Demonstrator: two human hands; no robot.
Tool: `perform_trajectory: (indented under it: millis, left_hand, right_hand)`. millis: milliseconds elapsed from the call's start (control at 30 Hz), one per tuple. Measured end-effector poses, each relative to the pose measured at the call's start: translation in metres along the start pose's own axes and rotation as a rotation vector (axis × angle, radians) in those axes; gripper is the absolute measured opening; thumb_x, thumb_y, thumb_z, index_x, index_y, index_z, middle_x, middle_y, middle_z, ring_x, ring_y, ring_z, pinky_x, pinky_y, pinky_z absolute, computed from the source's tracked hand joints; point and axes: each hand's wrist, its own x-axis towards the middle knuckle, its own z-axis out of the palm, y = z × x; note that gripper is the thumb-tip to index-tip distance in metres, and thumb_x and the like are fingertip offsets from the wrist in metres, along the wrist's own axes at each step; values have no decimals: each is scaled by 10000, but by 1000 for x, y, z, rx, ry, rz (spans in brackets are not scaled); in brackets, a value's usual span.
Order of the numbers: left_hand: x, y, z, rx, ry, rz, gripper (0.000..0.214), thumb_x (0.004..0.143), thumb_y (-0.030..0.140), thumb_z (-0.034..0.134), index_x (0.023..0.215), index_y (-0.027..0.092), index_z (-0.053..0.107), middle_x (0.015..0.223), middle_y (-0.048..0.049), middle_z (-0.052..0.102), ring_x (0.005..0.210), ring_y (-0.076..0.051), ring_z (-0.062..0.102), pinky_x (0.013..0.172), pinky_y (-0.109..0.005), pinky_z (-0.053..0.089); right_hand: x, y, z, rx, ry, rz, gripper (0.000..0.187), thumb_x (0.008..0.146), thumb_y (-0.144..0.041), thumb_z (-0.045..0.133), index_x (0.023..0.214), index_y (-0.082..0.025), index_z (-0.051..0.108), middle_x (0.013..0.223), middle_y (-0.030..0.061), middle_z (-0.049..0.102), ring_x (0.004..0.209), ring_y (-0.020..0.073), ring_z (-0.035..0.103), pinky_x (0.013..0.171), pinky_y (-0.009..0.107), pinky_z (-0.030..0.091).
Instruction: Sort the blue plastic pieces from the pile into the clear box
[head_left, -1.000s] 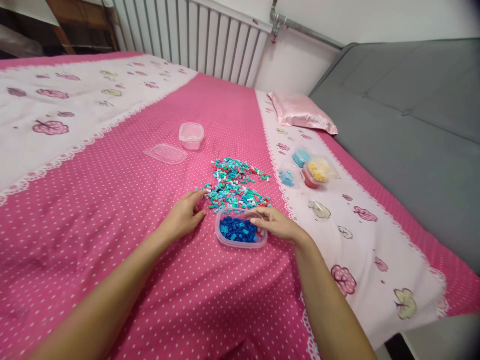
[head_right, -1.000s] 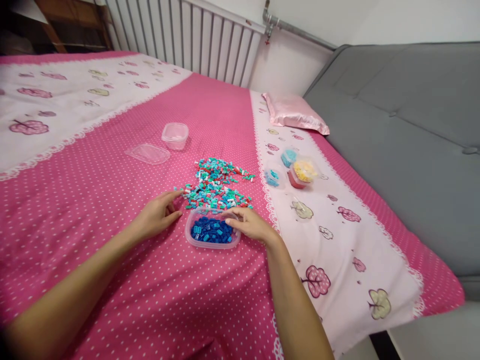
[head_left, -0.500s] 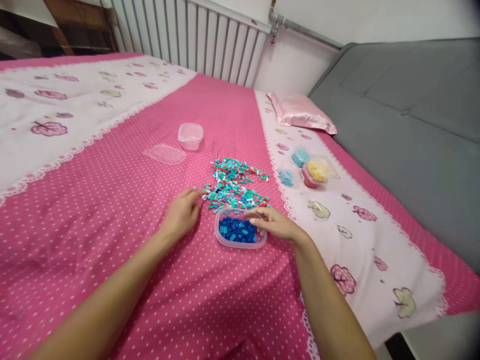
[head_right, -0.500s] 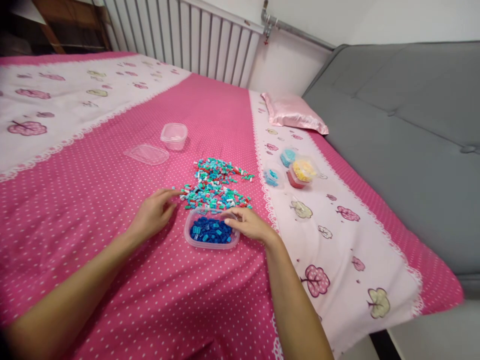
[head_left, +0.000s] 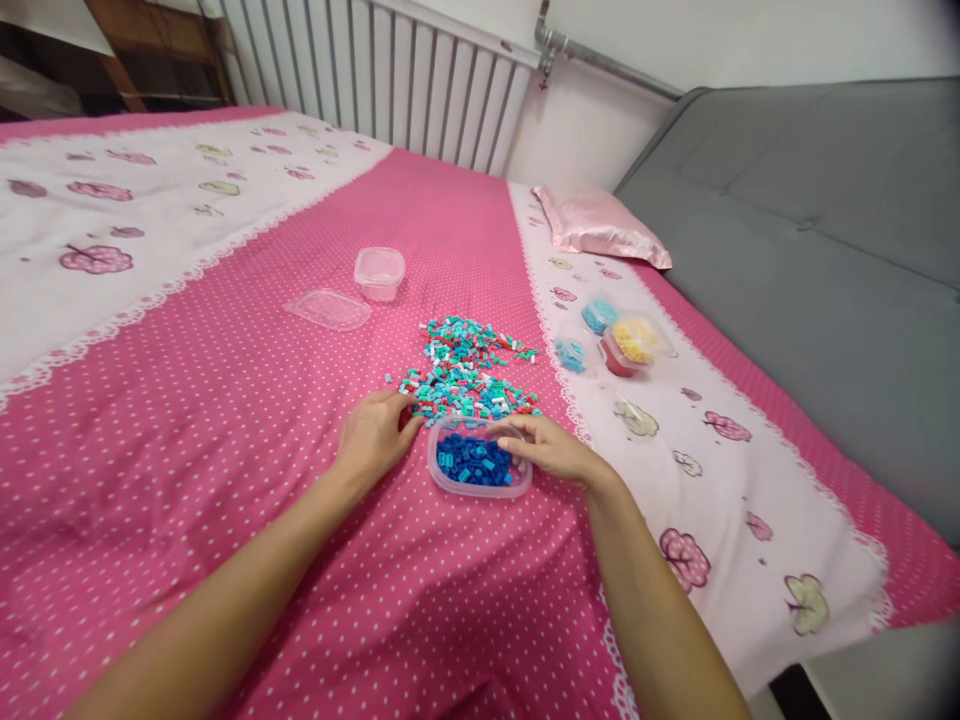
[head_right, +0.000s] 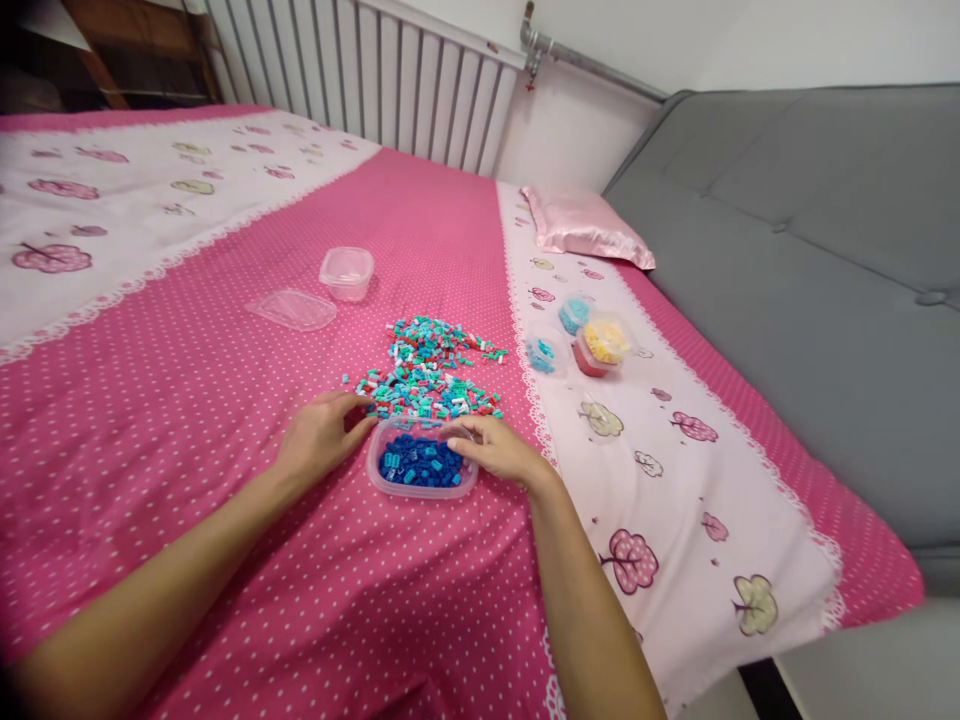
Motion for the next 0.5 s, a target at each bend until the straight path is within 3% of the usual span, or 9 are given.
perform_trajectory:
  millis: [167,300,500]
  left_hand:
    - [1,4,-1,10,11,-72,384,830,392,506,1086,136,635,867,-95,673,782,-226,604,694,-311,432]
    - [3,5,1,66,-11,-28,330,854,354,469,1044,180,674,897,-93,650,842,-238,595,716,-314,425]
    - [5,4,4,103,-45,-73,276,850,263,454,964,185,693,889,-95,622,828,-233,589,724,-315,430]
  right_hand:
    - [0,1,0,-15,7,-8,387,879,-462,557,1114,-170,654,1000,65,658,856,192,585,745,300,471]
    - [0,2,0,-31,11,15,407,875,-483,551,1112,-168,651,988,67,656,817,187,586,693,287,474]
    - [0,-1,0,-35,15,7,407,867,-487,555,1099,-169,657,1002,66,664,856,204,585,747,311,471]
